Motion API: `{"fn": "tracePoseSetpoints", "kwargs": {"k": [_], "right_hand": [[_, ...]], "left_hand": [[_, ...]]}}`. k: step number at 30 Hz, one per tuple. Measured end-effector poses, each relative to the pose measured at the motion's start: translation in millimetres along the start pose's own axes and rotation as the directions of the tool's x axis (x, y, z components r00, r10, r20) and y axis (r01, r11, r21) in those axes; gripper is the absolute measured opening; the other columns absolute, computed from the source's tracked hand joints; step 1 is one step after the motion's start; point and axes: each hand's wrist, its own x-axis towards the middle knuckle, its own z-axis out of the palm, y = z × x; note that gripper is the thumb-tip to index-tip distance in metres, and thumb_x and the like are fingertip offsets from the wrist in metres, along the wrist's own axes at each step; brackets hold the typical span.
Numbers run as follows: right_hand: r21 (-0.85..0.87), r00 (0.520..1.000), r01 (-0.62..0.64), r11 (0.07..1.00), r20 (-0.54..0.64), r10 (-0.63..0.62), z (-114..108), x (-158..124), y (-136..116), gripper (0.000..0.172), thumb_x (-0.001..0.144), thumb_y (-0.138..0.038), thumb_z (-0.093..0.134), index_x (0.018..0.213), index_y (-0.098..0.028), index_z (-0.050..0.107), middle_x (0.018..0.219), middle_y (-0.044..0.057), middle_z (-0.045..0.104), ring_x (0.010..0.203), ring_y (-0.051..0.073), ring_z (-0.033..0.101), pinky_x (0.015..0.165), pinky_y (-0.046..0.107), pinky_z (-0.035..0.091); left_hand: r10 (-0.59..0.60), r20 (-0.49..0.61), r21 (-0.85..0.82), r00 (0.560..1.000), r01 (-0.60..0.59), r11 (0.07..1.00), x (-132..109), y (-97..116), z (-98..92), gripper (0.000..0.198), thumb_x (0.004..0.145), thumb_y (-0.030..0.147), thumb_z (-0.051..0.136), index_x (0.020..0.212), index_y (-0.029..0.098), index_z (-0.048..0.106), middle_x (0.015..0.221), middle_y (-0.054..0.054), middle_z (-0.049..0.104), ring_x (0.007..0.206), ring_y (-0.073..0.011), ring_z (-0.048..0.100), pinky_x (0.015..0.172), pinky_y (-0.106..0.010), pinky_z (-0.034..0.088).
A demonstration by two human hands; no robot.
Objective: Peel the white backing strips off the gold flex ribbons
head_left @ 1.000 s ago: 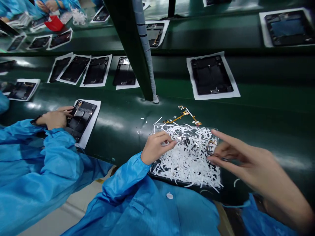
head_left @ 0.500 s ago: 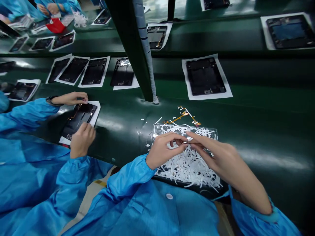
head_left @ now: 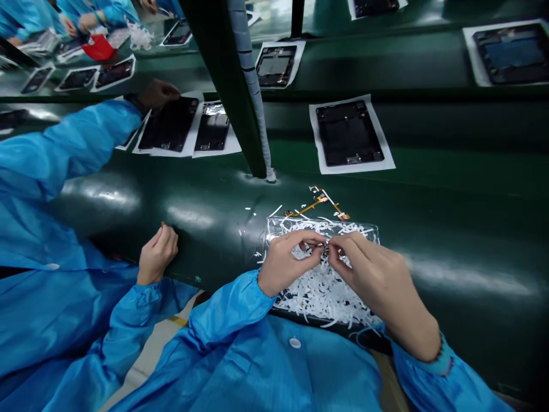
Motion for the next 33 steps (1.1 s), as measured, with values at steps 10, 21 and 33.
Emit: {"fn": "tracePoseSetpoints", "kwargs": {"k": [10, 21, 33], "right_hand": [[-0.128, 0.992, -0.017, 0.992, -0.123, 0.002, 14, 4, -14, 0.011, 0.094, -0.016, 0.052, 0.085, -0.019, 0.055, 0.076, 0.004, 0.06, 0.062, 0.016, 0.055, 0.057, 0.03, 0.039], [0.491, 0.965, -0.239, 0.837, 0.023, 0.262, 7, -2, -3, 0.009, 0.093, -0.013, 0.056, 0.089, -0.02, 0.055, 0.076, -0.001, 0.054, 0.066, 0.011, 0.054, 0.06, 0.024, 0.042], [-0.029, 0.983, 0.043, 0.999, -0.178, -0.047, 3, 5, -13, 0.026, 0.09, -0.013, 0.069, 0.116, -0.009, 0.064, 0.105, 0.011, 0.075, 0.088, 0.021, 0.071, 0.075, 0.032, 0.053]], "left_hand": [[-0.089, -0.005, -0.221, 0.996, 0.086, 0.971, 3, -9, 5.1, 0.015, 0.082, 0.012, 0.072, 0.096, 0.017, 0.069, 0.076, 0.001, 0.07, 0.07, -0.01, 0.066, 0.07, -0.021, 0.058], [-0.044, -0.099, -0.047, 0.994, 0.04, 0.998, -2, -11, 8.9, 0.013, 0.09, 0.02, 0.069, 0.101, 0.02, 0.074, 0.096, -0.003, 0.078, 0.084, -0.0145, 0.074, 0.083, -0.029, 0.062], [-0.396, 0.078, -0.241, 0.915, 0.403, 0.883, 8, 6, -10.6, 0.036, 0.084, 0.03, 0.078, 0.119, 0.022, 0.072, 0.092, -0.001, 0.081, 0.104, -0.0232, 0.075, 0.107, -0.042, 0.054]]}}
